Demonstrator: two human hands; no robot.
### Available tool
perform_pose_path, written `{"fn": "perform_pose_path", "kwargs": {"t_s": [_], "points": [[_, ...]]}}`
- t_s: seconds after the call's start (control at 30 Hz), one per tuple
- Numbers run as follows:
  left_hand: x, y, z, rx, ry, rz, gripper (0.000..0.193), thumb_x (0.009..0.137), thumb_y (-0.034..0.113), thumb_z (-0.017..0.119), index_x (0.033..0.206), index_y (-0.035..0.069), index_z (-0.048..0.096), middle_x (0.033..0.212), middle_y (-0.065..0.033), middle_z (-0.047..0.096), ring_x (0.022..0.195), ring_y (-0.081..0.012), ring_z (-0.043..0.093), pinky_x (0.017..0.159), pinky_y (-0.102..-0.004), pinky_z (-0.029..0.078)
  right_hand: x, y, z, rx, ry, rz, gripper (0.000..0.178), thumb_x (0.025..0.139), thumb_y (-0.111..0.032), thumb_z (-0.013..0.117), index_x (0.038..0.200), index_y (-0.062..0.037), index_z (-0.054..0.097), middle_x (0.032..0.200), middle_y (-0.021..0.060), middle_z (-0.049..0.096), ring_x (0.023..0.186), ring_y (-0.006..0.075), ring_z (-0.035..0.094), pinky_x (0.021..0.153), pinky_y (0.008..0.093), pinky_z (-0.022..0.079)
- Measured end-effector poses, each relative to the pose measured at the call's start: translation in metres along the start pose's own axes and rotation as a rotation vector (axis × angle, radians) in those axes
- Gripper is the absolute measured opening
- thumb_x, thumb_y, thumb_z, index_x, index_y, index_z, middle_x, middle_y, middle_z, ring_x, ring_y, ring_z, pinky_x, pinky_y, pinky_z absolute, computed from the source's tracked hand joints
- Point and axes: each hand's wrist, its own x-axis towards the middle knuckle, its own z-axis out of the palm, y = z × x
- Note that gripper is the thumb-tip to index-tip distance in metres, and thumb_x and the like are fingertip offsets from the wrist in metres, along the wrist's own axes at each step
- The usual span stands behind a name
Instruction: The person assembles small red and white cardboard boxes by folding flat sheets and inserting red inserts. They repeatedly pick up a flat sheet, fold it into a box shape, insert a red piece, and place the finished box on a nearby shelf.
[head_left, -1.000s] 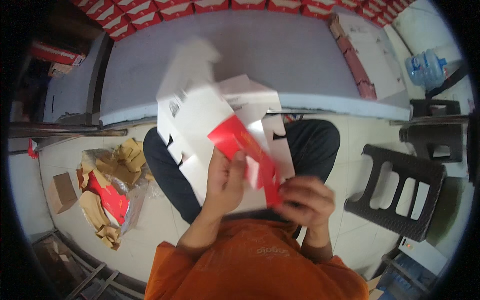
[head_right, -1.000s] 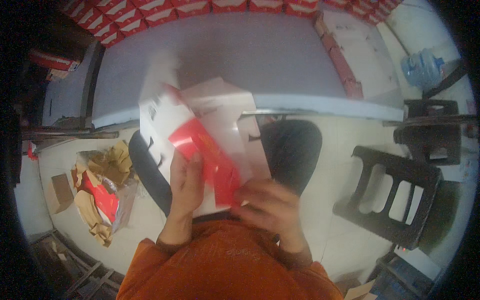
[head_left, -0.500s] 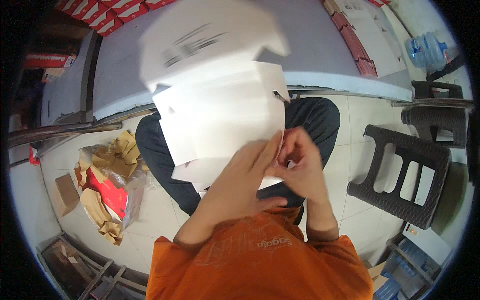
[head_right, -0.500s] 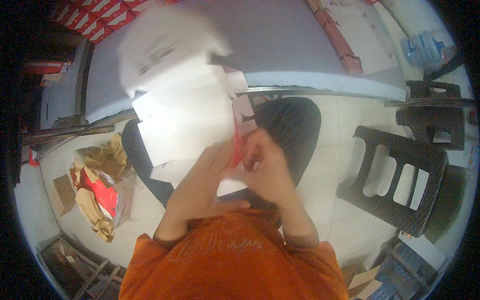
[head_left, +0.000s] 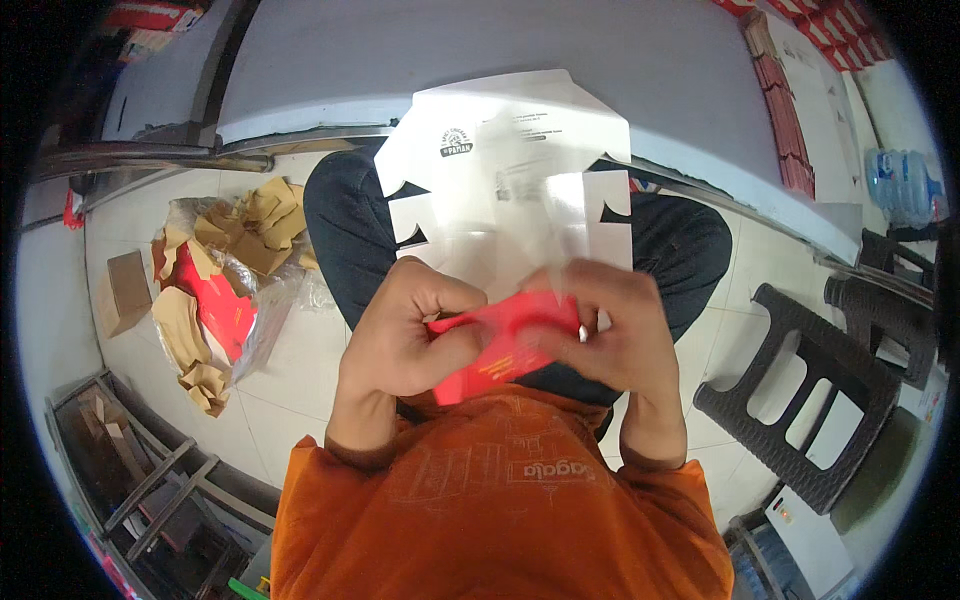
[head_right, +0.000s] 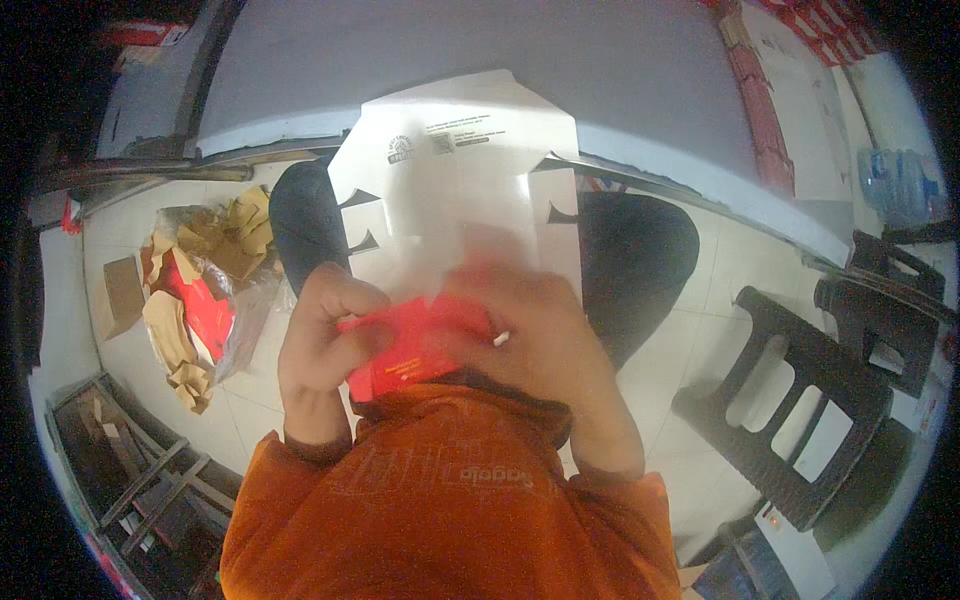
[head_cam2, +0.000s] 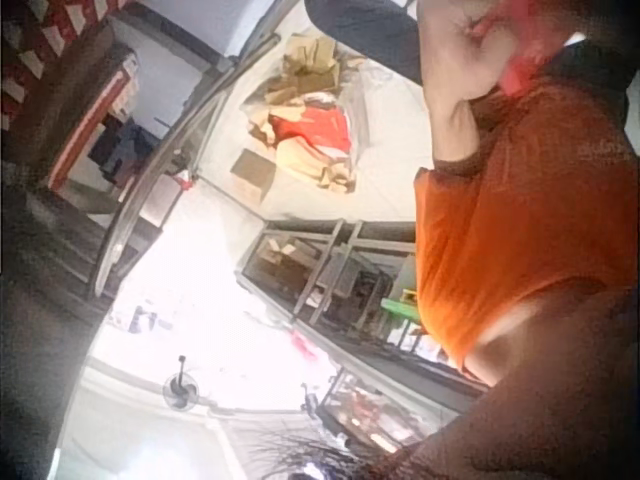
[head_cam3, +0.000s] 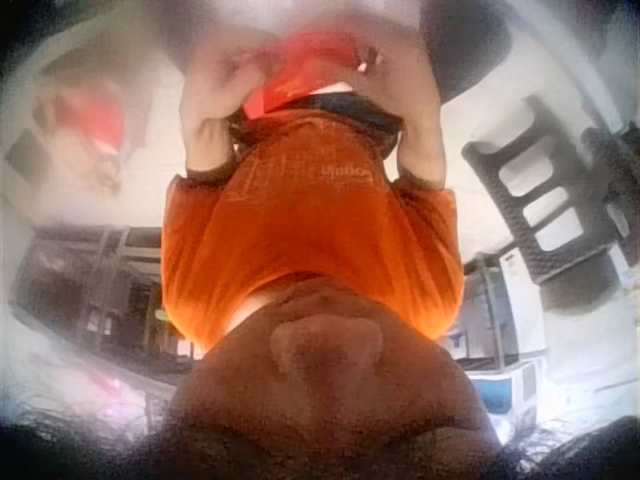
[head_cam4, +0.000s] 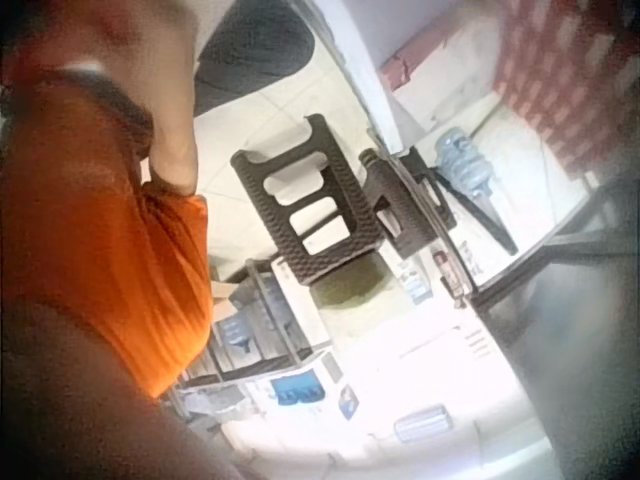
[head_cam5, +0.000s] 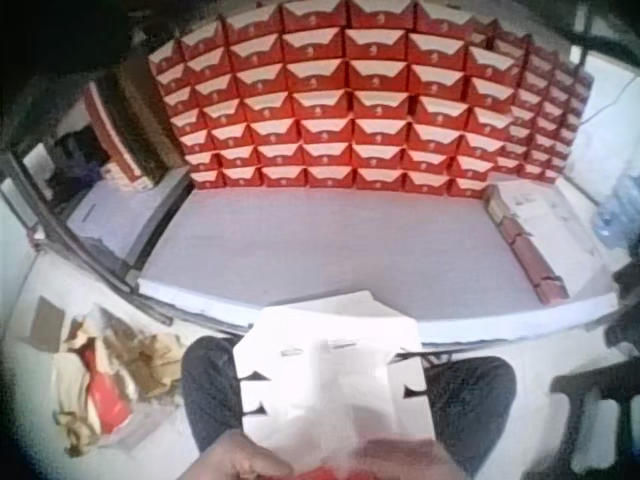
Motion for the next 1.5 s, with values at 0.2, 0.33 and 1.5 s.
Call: {"fn": "perform_pose_path", "kwargs": {"t_s": [0.2, 0.33, 1.5], "points": [[0.005, -0.004, -0.001, -0.165, -0.047, 0.066, 0.034, 0.072, -0.004, 0.057, 0.057, 0.003, 0.028, 0.055, -0.0021, 0.019, 0.052, -0.0073, 0.019, 0.045, -0.0299, 0.018, -0.003, 0.0, -0.008, -0.125, -0.077, -0.179, 0.078, 0.041, -0.04, 0.093, 0.107, -0.0052, 0.068, 0.099, 0.0098, 0.068, 0.083, 0.0233, 0.061, 0.077, 0.0314, 0.047], [0.002, -0.002, -0.004, -0.108, -0.06, -0.026, 0.032, 0.073, -0.005, 0.055, 0.057, 0.002, 0.029, 0.055, 0.0005, 0.019, 0.052, -0.0063, 0.021, 0.045, -0.0293, 0.018, -0.007, 0.013, -0.015, 0.134, -0.084, -0.149, 0.065, 0.049, -0.028, 0.092, 0.104, -0.0026, 0.067, 0.096, 0.0083, 0.068, 0.081, 0.0206, 0.06, 0.074, 0.0292, 0.046], [-0.002, -0.021, 0.004, -0.12, -0.322, -0.027, 0.007, 0.084, 0.001, 0.07, 0.089, -0.003, 0.069, 0.073, -0.007, 0.067, 0.072, -0.0096, 0.062, 0.062, -0.0241, 0.048, -0.016, -0.025, -0.016, -0.317, -0.127, -0.286, 0.026, 0.057, -0.008, 0.078, 0.08, -0.0119, 0.067, 0.087, 0.0026, 0.06, 0.1, 0.0264, 0.059, 0.1, 0.0513, 0.038]]}}
